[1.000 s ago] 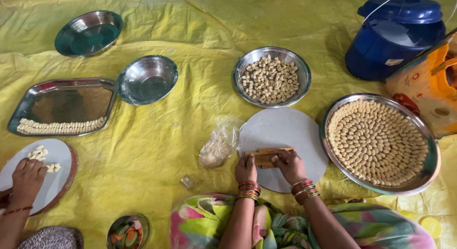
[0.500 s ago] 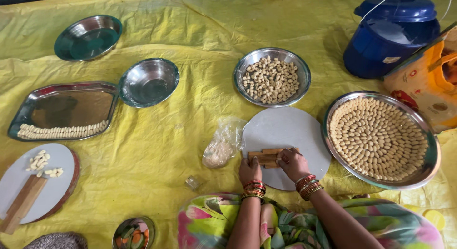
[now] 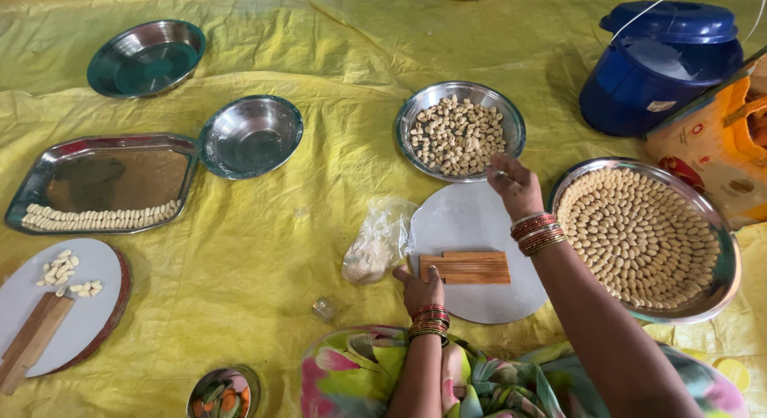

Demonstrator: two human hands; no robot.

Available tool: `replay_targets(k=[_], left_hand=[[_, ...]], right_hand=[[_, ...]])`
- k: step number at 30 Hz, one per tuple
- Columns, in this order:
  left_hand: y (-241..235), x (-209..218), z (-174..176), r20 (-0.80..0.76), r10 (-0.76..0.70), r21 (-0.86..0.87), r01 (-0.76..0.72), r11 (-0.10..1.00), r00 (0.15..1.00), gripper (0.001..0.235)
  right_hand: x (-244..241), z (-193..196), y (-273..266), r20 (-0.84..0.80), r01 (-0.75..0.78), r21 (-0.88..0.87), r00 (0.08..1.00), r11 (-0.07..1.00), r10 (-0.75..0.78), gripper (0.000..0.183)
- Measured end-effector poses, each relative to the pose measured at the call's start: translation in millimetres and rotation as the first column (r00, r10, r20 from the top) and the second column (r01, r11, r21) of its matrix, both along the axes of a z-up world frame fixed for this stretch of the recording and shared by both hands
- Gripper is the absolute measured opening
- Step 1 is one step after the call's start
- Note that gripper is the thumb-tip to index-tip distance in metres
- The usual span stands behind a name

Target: The person sits on a yellow tarp and uses a wooden ridged tool to press small dough balls, creating ridged shapes. The finished pieces are placed into a large metal tray. A second person is visible to the left, also shaping dough.

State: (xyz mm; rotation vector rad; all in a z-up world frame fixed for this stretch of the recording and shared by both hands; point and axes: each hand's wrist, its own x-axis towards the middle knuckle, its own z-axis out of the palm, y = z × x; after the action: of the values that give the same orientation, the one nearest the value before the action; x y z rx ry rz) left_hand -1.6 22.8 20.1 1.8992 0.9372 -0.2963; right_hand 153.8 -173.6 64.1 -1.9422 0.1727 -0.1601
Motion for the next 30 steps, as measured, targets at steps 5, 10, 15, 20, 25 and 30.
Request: replay_targets(k=[5,10,15,20,25,30], left_hand=[[-3,2,-6,0.17,-0.006,0.046,-0.002,0.999,0.985,0.049],[-16,6,-51,0.389,0.091,-0.496,0.125,0.859,0.917,0.04],[-27,12,-88,0.411,0.128,-0.757,0.26,0.599,0.903,0.04],[-23,6,-81,0.481,0.093,-0.64,0.277,0.717,0.872,0.034],[-9,7,-52,0.432,-0.166,0.286,0.04,0.958,0.886,0.012],[0,8,-37,0.476,-0.169,0.41,-0.048,0.911,0.863,0.018]], right_hand=[[-43,30,27,0.05,-0.219,-0.279,0.969,0.935,0.242,0.021],[-114,-3,35,-0.138,-0.453,-0.385,0.89,0.804,0.435,0.031],[-159,-30,32,-0.014,-0.409,-0.608,0.863,0.681,0.505,0.034],[-159,-50,28,0.04,-0.369,-0.466,0.899,0.804,0.435,0.027],[-138,-84,9,-0.204,-0.066,-0.22,0.979,0.973,0.02,0.017],[-126,-120,-11,-0.184,0.046,0.217,0.983,0.975,-0.005,0.014]])
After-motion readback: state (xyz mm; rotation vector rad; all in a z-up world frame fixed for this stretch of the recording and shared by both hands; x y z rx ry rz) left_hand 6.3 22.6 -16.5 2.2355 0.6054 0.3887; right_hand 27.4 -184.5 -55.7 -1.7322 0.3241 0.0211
